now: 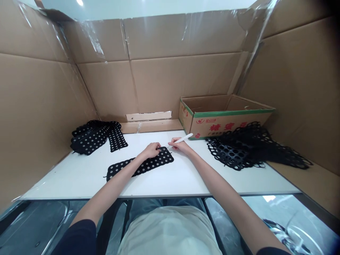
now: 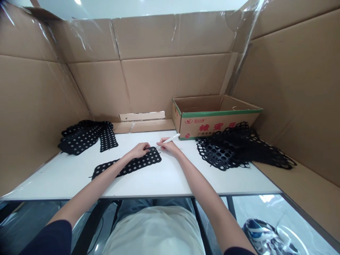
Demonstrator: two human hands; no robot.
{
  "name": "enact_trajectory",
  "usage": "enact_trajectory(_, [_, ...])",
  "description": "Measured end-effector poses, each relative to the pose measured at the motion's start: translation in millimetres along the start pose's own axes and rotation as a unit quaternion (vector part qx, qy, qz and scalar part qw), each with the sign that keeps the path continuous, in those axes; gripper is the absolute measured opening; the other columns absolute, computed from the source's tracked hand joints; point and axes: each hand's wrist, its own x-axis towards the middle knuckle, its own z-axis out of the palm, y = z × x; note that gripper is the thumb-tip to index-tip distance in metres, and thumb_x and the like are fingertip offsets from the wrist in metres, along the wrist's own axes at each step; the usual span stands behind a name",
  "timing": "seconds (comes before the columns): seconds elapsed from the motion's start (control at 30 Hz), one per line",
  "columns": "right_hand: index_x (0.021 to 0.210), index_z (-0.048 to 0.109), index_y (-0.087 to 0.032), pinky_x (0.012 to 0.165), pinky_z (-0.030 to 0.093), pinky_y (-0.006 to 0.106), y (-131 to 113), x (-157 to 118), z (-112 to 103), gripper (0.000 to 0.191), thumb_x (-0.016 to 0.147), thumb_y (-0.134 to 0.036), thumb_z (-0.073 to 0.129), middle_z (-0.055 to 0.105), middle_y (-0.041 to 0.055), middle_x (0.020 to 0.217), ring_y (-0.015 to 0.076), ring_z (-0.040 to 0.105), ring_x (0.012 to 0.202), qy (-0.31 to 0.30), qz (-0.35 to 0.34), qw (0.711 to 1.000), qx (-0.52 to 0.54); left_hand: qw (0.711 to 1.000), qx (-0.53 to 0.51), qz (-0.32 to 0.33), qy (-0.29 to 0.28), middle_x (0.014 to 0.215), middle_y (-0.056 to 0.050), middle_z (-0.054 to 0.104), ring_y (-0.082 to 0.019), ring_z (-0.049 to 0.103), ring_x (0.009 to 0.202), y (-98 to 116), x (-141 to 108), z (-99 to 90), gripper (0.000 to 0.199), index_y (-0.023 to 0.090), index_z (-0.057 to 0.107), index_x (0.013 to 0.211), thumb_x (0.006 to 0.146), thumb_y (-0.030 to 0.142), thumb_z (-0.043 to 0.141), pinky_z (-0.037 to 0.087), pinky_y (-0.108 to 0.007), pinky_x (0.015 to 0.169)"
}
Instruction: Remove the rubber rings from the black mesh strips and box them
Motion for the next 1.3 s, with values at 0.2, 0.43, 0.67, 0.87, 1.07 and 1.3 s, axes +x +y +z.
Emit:
enact_trajectory(0.2, [0.052,0.048,-0.016,0.041,0.024,0.021,3,1,1,0.034,0.061,-0.042,0.068,0.045,-0.0043,0.04,0.0062,0.035,0.038,-0.02,-0.011,1.0,-0.003,0.993,-0.066,-0.024,0.095,0.081,-0.004,0.065,-0.017,0.058,0.077,10,-4,20.6,0.011,0.017,0.06,0.077,0.075,0.027,0.055,0.043,-0.029,0.074])
enact_trajectory(0.43, [0.056,0.053,-0.015,0.043,0.029,0.021,12,6,0,0.032,0.061,-0.042,0.069,0.049,-0.0034,0.044,0.0069,0.039,0.041,-0.022,-0.028,0.999,-0.003,0.982,-0.134,-0.057,0.121,0.071,-0.003,0.066,-0.016,0.059,0.071,3,1,19.9,0.013,0.015,0.061,0.071,0.065,0.025,0.067,0.045,-0.028,0.07])
enact_trajectory(0.67, [0.058,0.055,-0.014,0.044,0.03,0.021,9,4,1,0.028,0.062,-0.039,0.067,0.05,-0.0031,0.045,0.0072,0.041,0.042,-0.024,-0.044,0.998,-0.034,0.98,-0.158,-0.06,0.104,0.068,-0.002,0.064,-0.014,0.058,0.069,1,4,22.7,0.01,0.015,0.06,0.07,0.067,0.024,0.064,0.045,-0.026,0.069])
enact_trajectory(0.87, [0.056,0.053,-0.015,0.043,0.028,0.021,4,2,4,0.028,0.064,-0.039,0.065,0.048,-0.0038,0.043,0.0072,0.039,0.04,-0.015,-0.043,0.998,-0.036,0.981,-0.161,-0.051,0.099,0.067,0.0,0.063,-0.013,0.057,0.067,-2,6,23.6,0.01,0.015,0.06,0.07,0.066,0.023,0.065,0.044,-0.026,0.068])
enact_trajectory(1.07, [0.056,0.052,-0.016,0.042,0.028,0.022,7,3,4,0.027,0.065,-0.038,0.064,0.047,-0.0036,0.042,0.0078,0.039,0.04,0.001,-0.035,0.998,-0.05,0.977,-0.174,-0.077,0.091,0.068,-0.002,0.064,-0.014,0.058,0.067,0,7,22.8,0.01,0.015,0.061,0.07,0.064,0.02,0.066,0.045,-0.027,0.069])
enact_trajectory(1.3, [0.061,0.055,-0.016,0.047,0.032,0.022,0,0,5,0.022,0.068,-0.035,0.061,0.05,-0.003,0.047,0.0097,0.044,0.045,-0.025,-0.063,0.99,-0.127,0.986,-0.131,-0.055,0.091,0.071,-0.002,0.064,-0.015,0.058,0.071,3,3,22.8,0.008,0.015,0.061,0.073,0.07,0.022,0.061,0.044,-0.027,0.069])
